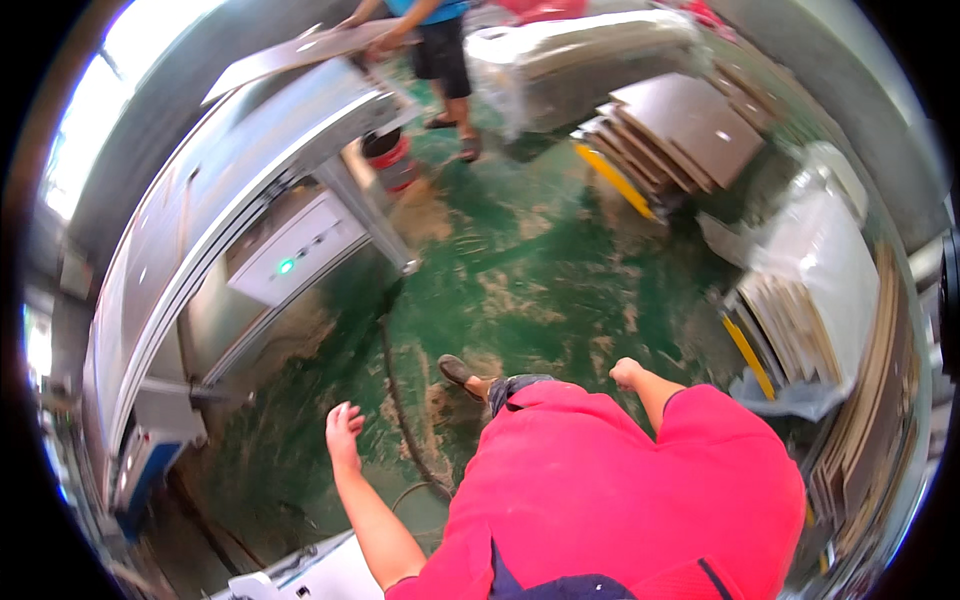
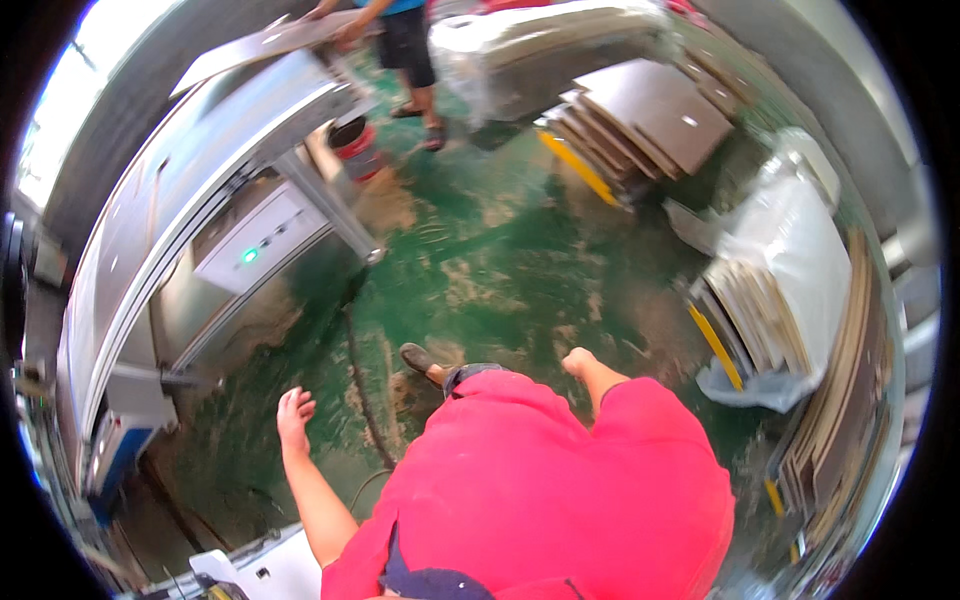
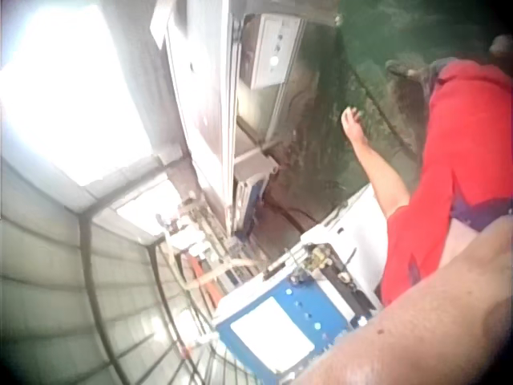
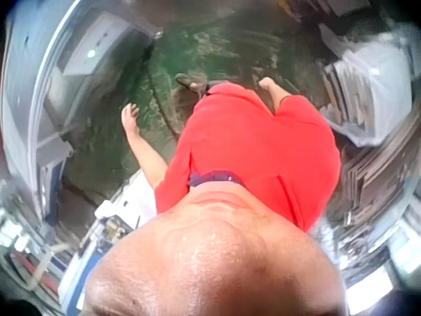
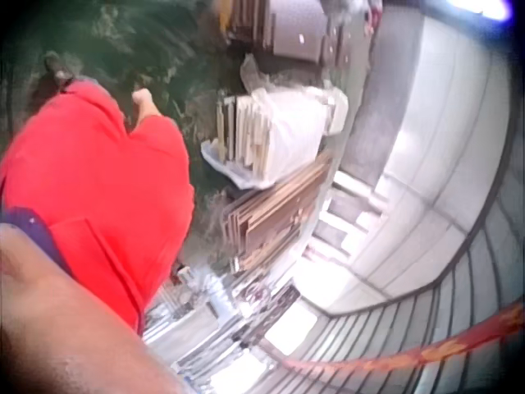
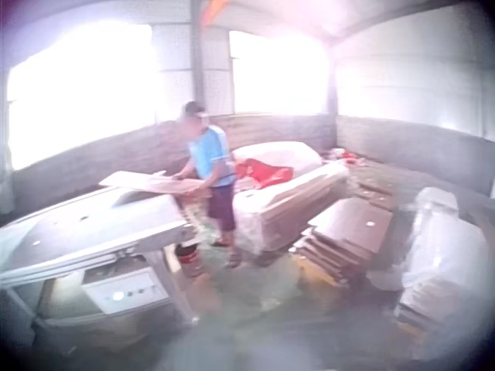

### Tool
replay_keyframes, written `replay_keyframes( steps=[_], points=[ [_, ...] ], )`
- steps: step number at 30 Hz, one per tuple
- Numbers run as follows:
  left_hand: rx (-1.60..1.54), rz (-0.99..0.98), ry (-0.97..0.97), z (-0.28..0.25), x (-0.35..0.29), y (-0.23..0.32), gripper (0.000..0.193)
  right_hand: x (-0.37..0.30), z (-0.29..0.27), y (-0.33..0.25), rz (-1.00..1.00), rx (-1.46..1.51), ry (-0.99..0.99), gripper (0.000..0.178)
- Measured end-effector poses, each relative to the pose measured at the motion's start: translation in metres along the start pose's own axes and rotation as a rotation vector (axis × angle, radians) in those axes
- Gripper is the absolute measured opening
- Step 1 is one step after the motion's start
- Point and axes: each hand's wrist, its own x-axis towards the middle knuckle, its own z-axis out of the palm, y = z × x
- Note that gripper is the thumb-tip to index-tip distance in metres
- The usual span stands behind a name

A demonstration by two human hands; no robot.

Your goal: The person repeatedly picks up brown rectangular wood panels from a CNC router table and stacks them on the floor. The person handles the panels one at a time, carrying them to a growing pile and placing them down. Another person is briefly visible in the background.

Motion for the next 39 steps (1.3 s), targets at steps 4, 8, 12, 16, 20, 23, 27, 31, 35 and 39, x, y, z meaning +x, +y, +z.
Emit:
replay_keyframes(
  steps=[4,8,12,16,20,23,27,31,35,39],
  points=[
    [-0.042,-0.076,-0.031,-0.041,0.044,0.016,0.032,0.08,0.055,-0.121,-0.444,0.0,-0.01,0.024],
    [-0.118,-0.151,0.225,-0.147,0.059,0.029,0.031,0.048,0.088,-0.419,-0.709,-0.1,0.017,0.015],
    [-0.331,-0.177,0.585,-0.24,0.068,-0.008,0.024,-0.016,0.143,-0.651,-1.149,0.002,-0.189,0.026],
    [-0.453,-0.267,0.642,-0.298,0.1,-0.028,0.023,-0.189,0.17,-0.822,-1.109,0.182,-0.575,0.025],
    [-0.496,-0.227,0.641,-0.385,0.194,-0.015,0.023,-0.222,0.219,-0.925,-1.186,0.18,-0.697,0.025],
    [-0.5,-0.14,0.633,-0.468,0.279,0.007,0.022,-0.212,0.244,-0.993,-1.238,0.249,-0.614,0.024],
    [-0.445,-0.04,0.612,-0.567,0.383,0.082,0.019,-0.222,0.253,-1.083,-1.16,0.421,-0.406,0.024],
    [-0.386,0.113,0.532,-0.638,0.472,0.173,0.018,-0.225,0.253,-1.165,-1.179,0.468,-0.214,0.027],
    [-0.332,0.231,0.503,-0.689,0.551,0.235,0.021,-0.211,0.259,-1.242,-1.149,0.42,0.012,0.029],
    [-0.251,0.279,0.535,-0.733,0.617,0.278,0.023,-0.194,0.277,-1.322,-1.136,0.386,0.186,0.035]
  ],
)
